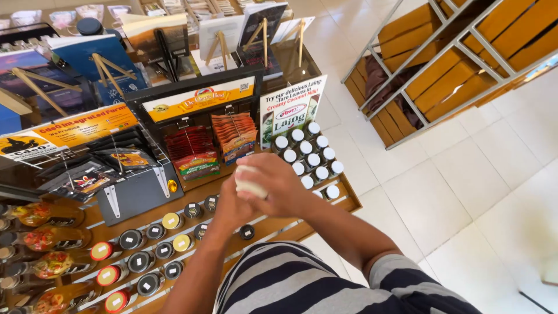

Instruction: Cleaning and organizing specialty jars on a display shelf in a store.

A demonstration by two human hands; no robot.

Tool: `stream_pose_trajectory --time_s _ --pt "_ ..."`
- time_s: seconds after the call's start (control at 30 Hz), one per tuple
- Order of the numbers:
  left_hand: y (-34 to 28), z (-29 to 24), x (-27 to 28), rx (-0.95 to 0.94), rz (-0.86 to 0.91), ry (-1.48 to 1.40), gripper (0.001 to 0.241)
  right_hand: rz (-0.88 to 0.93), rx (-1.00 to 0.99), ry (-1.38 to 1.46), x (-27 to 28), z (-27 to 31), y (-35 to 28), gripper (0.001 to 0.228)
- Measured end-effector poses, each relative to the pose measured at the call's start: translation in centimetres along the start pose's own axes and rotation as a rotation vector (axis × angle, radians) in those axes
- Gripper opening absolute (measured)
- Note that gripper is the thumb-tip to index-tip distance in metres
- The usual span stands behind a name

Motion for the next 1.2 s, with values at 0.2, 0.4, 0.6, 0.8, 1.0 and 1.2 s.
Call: stream_pose_trajectory --time_s 0.2,0.4,0.6,0.8,1.0,1.2 --pt "-1.2 -3.3 1.7 0.185 -0.004 0.010 0.053 -0.326 -0.164 0.128 1.0 1.5 1.9 0.031" --pt "-1.6 0.3 3.1 -0.022 0.073 -0.116 0.063 -0.483 -0.347 0.278 -2.3 -1.5 -0.3 0.032" --pt "-0.9 -1.6 4.3 -0.054 0.088 -0.685 0.098 -0.388 -0.015 -0.200 -3.9 6.0 2.8 0.042" --pt "-1.1 -3.6 5.6 -0.128 0.082 -0.551 0.103 -0.345 -0.116 -0.128 -4.3 6.7 4.4 0.047" --pt "-1.3 -4.7 6.0 -0.261 0.024 -0.515 0.098 -0.641 -0.392 0.422 -5.8 3.3 3.5 0.046" --pt "-1.7 -2.1 5.6 -0.100 -0.076 -0.815 0.068 -0.529 -0.200 0.028 -5.8 6.3 4.1 0.044"
Point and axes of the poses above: each hand's wrist, its own y-axis towards the middle knuckle, its own x-axis out of the back of the hand, z = x × y, the point moved 4 cm from there along y, towards the middle knuckle, and after that the axes turned 15 degrees about x, right-handed, at the moved point
